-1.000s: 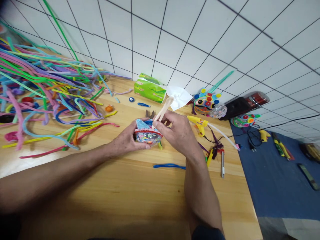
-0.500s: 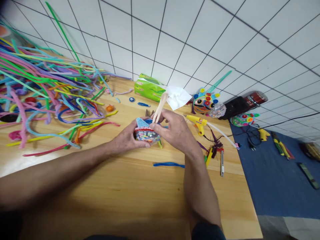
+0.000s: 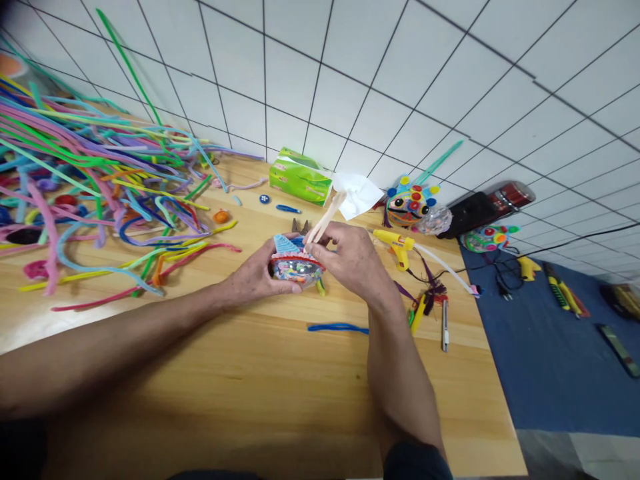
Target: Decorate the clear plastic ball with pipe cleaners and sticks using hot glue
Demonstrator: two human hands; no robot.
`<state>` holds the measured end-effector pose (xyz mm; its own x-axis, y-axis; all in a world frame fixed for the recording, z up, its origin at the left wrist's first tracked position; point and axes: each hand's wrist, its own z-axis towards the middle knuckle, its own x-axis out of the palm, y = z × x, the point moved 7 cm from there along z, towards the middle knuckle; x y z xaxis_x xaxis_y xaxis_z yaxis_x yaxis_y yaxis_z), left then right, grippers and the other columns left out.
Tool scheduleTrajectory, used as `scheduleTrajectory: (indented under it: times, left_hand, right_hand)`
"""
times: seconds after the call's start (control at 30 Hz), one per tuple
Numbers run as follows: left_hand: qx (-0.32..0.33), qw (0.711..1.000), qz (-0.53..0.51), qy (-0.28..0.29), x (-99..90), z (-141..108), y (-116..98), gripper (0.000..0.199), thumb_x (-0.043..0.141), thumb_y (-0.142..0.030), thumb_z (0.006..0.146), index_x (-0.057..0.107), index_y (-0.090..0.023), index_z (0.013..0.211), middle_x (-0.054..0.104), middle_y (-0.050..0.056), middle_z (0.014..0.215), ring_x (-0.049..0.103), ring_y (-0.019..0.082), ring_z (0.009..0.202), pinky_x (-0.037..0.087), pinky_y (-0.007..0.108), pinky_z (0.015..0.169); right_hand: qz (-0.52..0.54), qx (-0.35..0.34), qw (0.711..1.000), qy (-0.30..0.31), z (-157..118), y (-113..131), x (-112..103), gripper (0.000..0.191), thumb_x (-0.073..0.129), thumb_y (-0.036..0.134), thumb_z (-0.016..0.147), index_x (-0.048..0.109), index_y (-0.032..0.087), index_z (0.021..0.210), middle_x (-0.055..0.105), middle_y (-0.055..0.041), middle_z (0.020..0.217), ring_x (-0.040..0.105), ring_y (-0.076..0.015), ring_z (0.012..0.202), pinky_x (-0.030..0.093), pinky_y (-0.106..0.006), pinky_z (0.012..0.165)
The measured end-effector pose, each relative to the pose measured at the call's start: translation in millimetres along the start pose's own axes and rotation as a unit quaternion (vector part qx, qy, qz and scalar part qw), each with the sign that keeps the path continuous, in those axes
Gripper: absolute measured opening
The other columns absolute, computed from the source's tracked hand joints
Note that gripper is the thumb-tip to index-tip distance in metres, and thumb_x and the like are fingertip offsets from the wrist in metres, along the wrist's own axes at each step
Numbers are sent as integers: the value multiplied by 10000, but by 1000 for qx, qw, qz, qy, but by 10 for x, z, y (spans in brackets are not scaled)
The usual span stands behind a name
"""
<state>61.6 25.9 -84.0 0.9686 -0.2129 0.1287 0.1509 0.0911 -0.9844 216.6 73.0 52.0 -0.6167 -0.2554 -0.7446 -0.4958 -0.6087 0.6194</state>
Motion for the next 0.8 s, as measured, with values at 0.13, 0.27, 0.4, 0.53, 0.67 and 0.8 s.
scheduleTrajectory:
  times: [0.13, 0.27, 0.4, 0.53, 0.67, 0.8]
  left_hand:
    - [5, 1000, 13, -11, -24, 5, 6, 1091, 1126, -498, 654, 576, -213, 1553, 713, 180, 1501, 749, 374, 1373, 611, 566, 1231]
    - [-13, 1000, -8, 2, 6, 6, 23, 1001, 1116, -510, 675, 595, -210, 1474, 746, 158, 1436, 782, 350, 1293, 642, 530, 1166]
    - [-16, 1000, -14, 7, 28, 2, 4, 997, 1117, -506, 672, 585, -212, 1463, 753, 149, 1418, 788, 346, 1278, 648, 519, 1147]
    - [-9, 1000, -6, 6, 20, 1, 15, 1006, 1104, -518, 695, 565, -211, 1488, 740, 155, 1423, 784, 354, 1291, 644, 539, 1156]
    - [11, 1000, 1, -4, -3, 4, 41, 1071, 1123, -498, 667, 568, -226, 1543, 721, 168, 1479, 762, 374, 1357, 623, 575, 1211]
    - [9, 1000, -11, 4, 3, 4, 49, 1093, 1123, -509, 677, 571, -225, 1577, 724, 179, 1494, 772, 375, 1344, 630, 584, 1211]
  right_hand:
    - [9, 0, 1000, -7, 5, 27, 16, 160, 748, 212, 945, 905, 223, 970, 875, -25, 893, 753, -185, 765, 561, -288, 740]
    - [9, 7, 1000, -18, 12, 24, 15, 168, 738, 207, 930, 903, 221, 960, 871, -23, 886, 742, -180, 764, 570, -287, 752]
    - [6, 15, 1000, -14, 12, 9, 16, 182, 734, 232, 924, 911, 224, 968, 863, -24, 872, 735, -182, 761, 573, -290, 749]
    - [11, 22, 1000, -10, 10, 5, 13, 176, 734, 251, 921, 906, 229, 955, 852, -20, 848, 724, -184, 740, 574, -299, 742]
    - [15, 31, 999, -8, 7, -2, 29, 147, 751, 264, 918, 894, 232, 926, 842, -15, 832, 717, -185, 737, 570, -299, 728]
    - [25, 32, 999, 6, 6, -1, 40, 140, 769, 310, 945, 880, 228, 923, 841, -17, 840, 729, -189, 755, 571, -301, 732]
